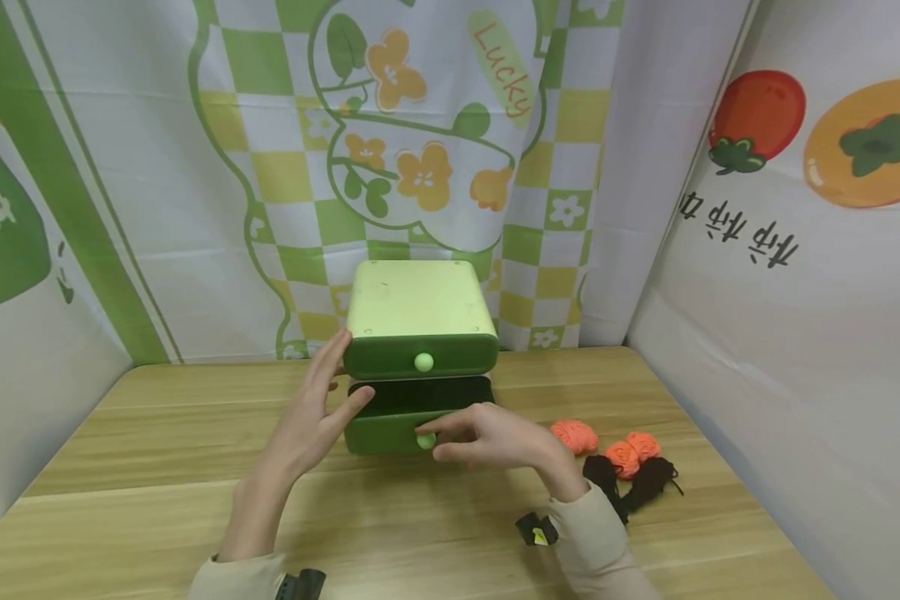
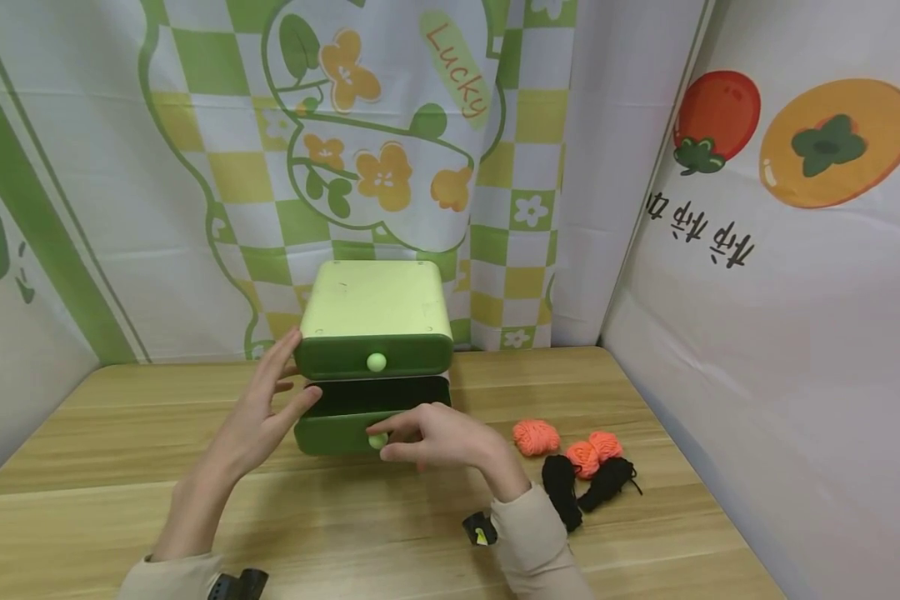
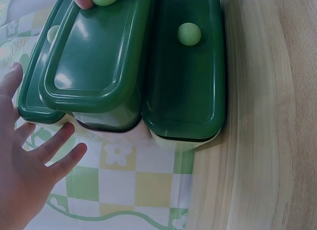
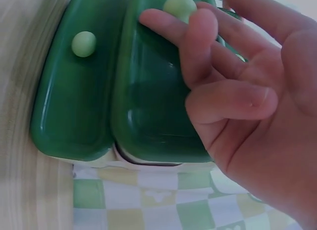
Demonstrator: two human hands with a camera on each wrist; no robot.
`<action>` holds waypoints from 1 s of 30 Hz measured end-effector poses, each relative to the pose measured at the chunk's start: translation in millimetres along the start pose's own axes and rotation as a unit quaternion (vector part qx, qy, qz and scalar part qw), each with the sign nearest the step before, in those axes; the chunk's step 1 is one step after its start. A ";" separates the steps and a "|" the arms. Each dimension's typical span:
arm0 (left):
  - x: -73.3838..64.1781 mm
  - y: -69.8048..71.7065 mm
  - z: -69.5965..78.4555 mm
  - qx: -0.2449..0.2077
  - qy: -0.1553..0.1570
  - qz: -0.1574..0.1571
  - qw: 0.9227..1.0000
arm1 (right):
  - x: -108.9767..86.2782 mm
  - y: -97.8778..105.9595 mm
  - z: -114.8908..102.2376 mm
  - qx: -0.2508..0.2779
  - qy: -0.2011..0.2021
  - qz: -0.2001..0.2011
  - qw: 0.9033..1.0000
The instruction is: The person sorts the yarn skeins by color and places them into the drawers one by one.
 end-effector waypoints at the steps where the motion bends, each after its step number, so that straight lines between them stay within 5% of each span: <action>1: 0.1 0.0 0.0 0.000 -0.001 0.001 1.000 | -0.7 0.2 -0.8 0.000 0.002 -0.006 1.000; 30: 0.9 -0.4 -1.9 -0.003 -0.005 0.000 1.000 | -7.4 -1.2 -11.4 -0.023 -0.015 -0.045 0.999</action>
Point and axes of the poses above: each hand's wrist, its own x-axis towards the middle knuckle, its own y-axis out of the back of the hand, z = x × y, the point moved 1 cm from there along x, towards the middle knuckle, and after that the axes turned 6 degrees about x, right-handed, at the moved point
